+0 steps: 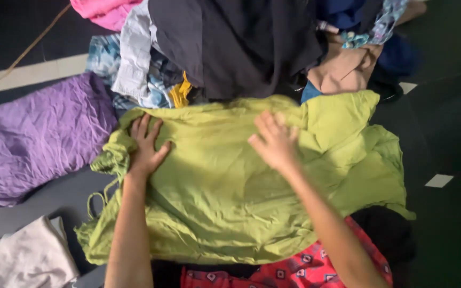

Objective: The person folds a light-colored top and then a green shirt on the floor. They smooth and align each garment before folding it into a compact rectangle and placing it on a growing stack of folded clothes.

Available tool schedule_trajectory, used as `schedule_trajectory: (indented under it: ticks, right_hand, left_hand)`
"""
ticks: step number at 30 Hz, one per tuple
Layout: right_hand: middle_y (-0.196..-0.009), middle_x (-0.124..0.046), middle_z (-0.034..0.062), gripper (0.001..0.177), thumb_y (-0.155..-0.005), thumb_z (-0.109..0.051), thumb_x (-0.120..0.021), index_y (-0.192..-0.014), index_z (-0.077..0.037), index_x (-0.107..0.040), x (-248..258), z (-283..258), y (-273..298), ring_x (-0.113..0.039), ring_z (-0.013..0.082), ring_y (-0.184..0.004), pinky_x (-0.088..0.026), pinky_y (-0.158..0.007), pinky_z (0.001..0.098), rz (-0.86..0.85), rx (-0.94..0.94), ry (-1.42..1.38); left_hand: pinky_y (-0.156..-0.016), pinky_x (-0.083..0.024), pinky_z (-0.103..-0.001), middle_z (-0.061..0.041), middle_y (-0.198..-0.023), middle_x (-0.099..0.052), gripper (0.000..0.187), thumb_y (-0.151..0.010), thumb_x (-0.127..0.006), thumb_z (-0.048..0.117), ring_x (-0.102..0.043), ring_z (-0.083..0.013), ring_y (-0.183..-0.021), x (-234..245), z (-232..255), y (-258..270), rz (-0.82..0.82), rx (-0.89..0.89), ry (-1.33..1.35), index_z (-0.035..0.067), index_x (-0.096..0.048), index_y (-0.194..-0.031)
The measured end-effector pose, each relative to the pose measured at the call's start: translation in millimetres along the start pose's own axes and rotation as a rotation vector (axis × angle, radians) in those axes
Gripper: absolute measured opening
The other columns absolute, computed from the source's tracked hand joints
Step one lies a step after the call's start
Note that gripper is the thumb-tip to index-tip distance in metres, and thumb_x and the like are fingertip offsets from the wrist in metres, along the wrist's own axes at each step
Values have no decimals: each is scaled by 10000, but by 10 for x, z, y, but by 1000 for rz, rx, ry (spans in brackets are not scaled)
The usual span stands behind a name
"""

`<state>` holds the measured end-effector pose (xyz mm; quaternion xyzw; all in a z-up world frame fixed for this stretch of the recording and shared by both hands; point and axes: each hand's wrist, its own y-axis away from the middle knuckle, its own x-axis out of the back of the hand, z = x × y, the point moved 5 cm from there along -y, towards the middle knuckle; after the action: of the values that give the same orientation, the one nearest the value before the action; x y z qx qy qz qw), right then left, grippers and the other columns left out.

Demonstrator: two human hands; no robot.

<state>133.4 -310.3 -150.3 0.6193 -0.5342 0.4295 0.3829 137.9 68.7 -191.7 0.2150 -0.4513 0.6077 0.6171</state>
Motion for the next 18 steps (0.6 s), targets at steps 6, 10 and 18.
schedule_trajectory:
  ticks: [6,10,18]
  right_hand:
    - [-1660,-379,17,708,-1005,-628,-500,-1558,-185,-484,87,735,-563,-337,273,-1538,-264,-1197,473,166,97,115]
    - [-1655,-325,16,766,-947,-682,-481,-1541,-200,-455,-72,1089,-985,-270,263,-1545,-206,-1178,543,-37,29,235]
    - [-1574,-474,87,603,-1025,-241,-558,-1589,-104,-398,382,-656,-425,-475,268,-1445,-231,-1269,637,87,-316,-185]
  left_hand:
    - [-1218,-273,-547,-198,-1611,-413,576,-976,-617,377,-354,-433,-1478,2,-180,-208,-65,-50,61,111,-568,-1484]
    - [-1199,-309,-516,-208,-1581,-438,514,-1001,-592,303,-399,-422,-1447,66,-157,-243,-131,-74,64,95,-572,-1471]
    - [-1212,-414,-460,-125,-1518,-564,317,-1049,-554,191,-502,-333,-1444,187,699,199,-120,166,-35,79,-674,-1321]
